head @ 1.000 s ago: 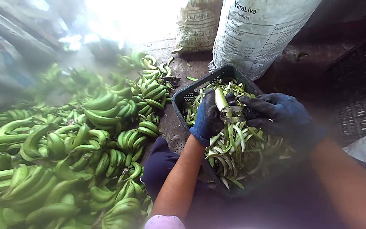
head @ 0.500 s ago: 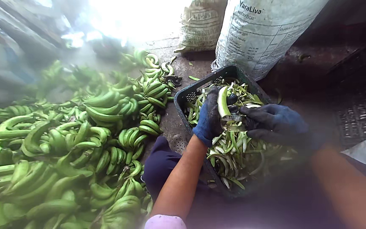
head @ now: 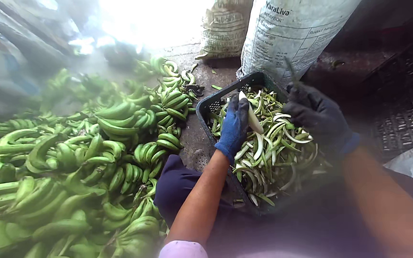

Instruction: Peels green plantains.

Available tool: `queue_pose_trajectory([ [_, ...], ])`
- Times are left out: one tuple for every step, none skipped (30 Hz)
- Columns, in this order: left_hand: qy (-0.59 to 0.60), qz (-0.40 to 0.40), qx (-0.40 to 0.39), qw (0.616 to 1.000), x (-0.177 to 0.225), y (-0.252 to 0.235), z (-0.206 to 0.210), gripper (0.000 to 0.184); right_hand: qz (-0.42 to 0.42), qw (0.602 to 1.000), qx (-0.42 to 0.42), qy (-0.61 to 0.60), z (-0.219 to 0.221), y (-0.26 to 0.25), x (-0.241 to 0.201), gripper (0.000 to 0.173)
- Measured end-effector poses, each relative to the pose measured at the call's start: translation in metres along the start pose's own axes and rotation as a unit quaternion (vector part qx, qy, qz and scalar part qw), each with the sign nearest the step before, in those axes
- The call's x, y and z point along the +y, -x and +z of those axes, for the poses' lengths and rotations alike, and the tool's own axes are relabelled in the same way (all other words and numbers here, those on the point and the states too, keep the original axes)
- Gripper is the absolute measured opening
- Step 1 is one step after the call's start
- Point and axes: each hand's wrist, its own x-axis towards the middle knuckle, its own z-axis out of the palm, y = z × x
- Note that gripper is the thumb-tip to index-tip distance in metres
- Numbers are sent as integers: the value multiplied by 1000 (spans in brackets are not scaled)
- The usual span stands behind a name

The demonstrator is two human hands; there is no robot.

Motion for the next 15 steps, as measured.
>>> queue_pose_trajectory([
  [-4, 2, -34, 999, -3, 8, 4, 51, -25, 998, -26, 53, 11, 9, -4, 52],
  [-47, 23, -79, 996, -8, 19, 8, 48, -43, 991, -46, 115, 22, 17, -4, 53],
  [-125, 59, -115, 984, -14, 27, 11, 48, -40, 986, -56, 150, 32, 24, 0, 51],
  [-179, 76, -142, 971, -18, 31, 14, 50, -16, 989, -62, 137, 39, 29, 7, 47],
  [-175, 45, -162, 970, -19, 34, 14, 47, 29, 993, -79, 83, 42, 34, 14, 44],
  [-144, -8, -177, 974, -19, 36, 11, 46, 86, 992, -90, -7, 42, 40, 21, 40],
  [-152, -41, -178, 971, -17, 36, 2, 51, 145, 979, -105, -98, 39, 48, 26, 39],
  [-204, -56, -164, 964, -14, 35, -11, 54, 196, 960, -110, -165, 32, 56, 31, 37],
  [-281, -74, -136, 947, -15, 31, -25, 59, 225, 946, -108, -207, 22, 65, 36, 34],
  [-368, -103, -106, 918, -21, 28, -38, 64, 231, 940, -101, -231, 8, 73, 39, 31],
  [-453, -151, -90, 874, -28, 26, -49, 71, 219, 943, -85, -235, -12, 80, 41, 27],
  [-515, -211, -101, 825, -34, 27, -56, 74, 193, 956, -68, -210, -36, 84, 39, 25],
  [-555, -267, -132, 777, -40, 29, -59, 75, 172, 972, -67, -148, -66, 83, 29, 27],
  [-574, -312, -172, 737, -46, 31, -59, 75, 173, 983, -46, -30, -94, 81, 8, 28],
  [-578, -335, -202, 716, -52, 32, -58, 74, 198, 977, 12, 82, -109, 79, -28, 29],
])
